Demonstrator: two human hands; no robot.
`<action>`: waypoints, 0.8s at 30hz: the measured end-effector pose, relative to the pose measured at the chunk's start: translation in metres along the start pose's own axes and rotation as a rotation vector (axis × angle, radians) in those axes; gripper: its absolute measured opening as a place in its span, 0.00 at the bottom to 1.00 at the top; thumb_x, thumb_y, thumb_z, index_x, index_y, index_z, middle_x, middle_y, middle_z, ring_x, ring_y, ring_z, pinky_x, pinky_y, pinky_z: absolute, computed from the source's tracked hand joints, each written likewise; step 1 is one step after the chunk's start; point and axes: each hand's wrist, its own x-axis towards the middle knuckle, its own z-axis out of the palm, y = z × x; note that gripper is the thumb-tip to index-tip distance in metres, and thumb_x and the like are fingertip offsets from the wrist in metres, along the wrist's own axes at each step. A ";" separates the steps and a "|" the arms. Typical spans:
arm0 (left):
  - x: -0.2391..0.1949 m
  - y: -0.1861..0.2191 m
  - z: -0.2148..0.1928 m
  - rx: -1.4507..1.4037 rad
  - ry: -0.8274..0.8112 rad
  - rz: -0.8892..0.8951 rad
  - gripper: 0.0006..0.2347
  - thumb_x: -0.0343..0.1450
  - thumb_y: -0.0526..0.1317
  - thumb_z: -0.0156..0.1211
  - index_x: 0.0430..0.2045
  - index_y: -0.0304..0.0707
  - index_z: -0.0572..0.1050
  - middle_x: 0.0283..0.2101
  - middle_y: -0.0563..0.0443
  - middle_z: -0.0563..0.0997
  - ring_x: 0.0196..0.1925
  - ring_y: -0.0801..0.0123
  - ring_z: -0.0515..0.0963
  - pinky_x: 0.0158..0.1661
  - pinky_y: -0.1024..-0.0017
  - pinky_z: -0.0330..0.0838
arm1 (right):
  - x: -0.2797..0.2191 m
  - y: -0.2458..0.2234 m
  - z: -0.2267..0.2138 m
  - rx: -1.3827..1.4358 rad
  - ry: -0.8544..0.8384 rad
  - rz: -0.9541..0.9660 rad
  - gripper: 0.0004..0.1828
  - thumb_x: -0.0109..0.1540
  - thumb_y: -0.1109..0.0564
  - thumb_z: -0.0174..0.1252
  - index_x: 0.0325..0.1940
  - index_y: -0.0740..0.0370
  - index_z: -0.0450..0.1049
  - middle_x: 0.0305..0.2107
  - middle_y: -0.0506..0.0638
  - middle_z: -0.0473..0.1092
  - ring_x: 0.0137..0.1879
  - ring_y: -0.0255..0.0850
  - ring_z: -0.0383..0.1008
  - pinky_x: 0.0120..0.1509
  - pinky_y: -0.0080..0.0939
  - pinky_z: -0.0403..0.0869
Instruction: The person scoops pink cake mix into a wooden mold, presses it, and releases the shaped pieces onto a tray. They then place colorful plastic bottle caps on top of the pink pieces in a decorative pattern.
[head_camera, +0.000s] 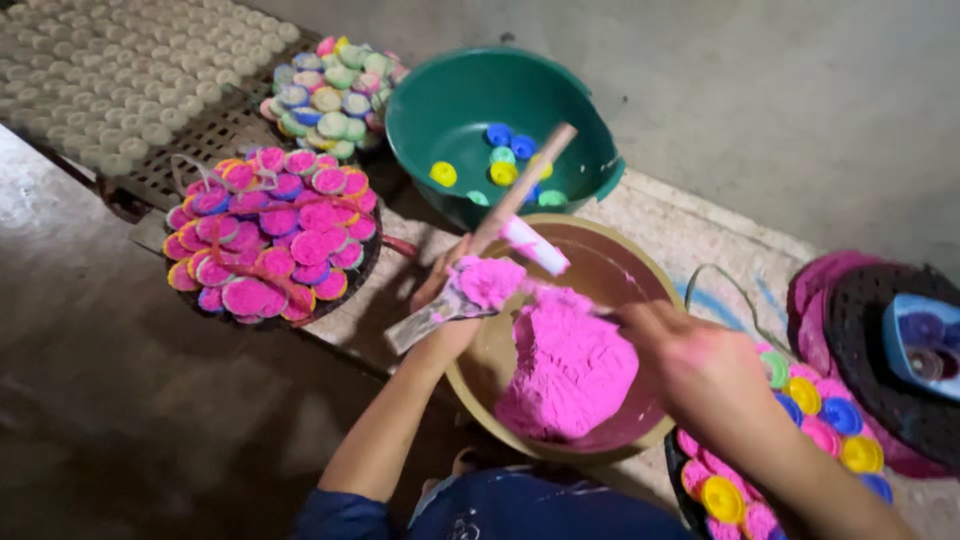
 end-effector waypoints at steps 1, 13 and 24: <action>0.006 0.001 0.002 0.150 0.055 0.092 0.27 0.69 0.42 0.66 0.63 0.33 0.65 0.61 0.35 0.74 0.58 0.53 0.79 0.58 0.63 0.74 | 0.000 0.005 0.000 0.109 0.109 0.050 0.17 0.60 0.59 0.59 0.53 0.61 0.74 0.38 0.54 0.76 0.36 0.53 0.79 0.35 0.50 0.76; 0.035 0.038 -0.023 0.120 0.077 -0.022 0.36 0.68 0.48 0.68 0.71 0.46 0.57 0.56 0.40 0.76 0.49 0.41 0.80 0.43 0.54 0.77 | -0.016 -0.024 0.110 0.731 -0.427 0.531 0.26 0.70 0.60 0.49 0.74 0.56 0.64 0.48 0.67 0.78 0.53 0.55 0.78 0.58 0.46 0.76; 0.036 0.044 -0.012 0.144 -0.091 -0.049 0.43 0.68 0.44 0.64 0.76 0.44 0.40 0.52 0.35 0.67 0.46 0.40 0.80 0.40 0.53 0.78 | -0.015 -0.002 0.183 0.907 0.155 0.332 0.23 0.66 0.60 0.55 0.65 0.69 0.68 0.44 0.58 0.78 0.44 0.38 0.78 0.49 0.38 0.75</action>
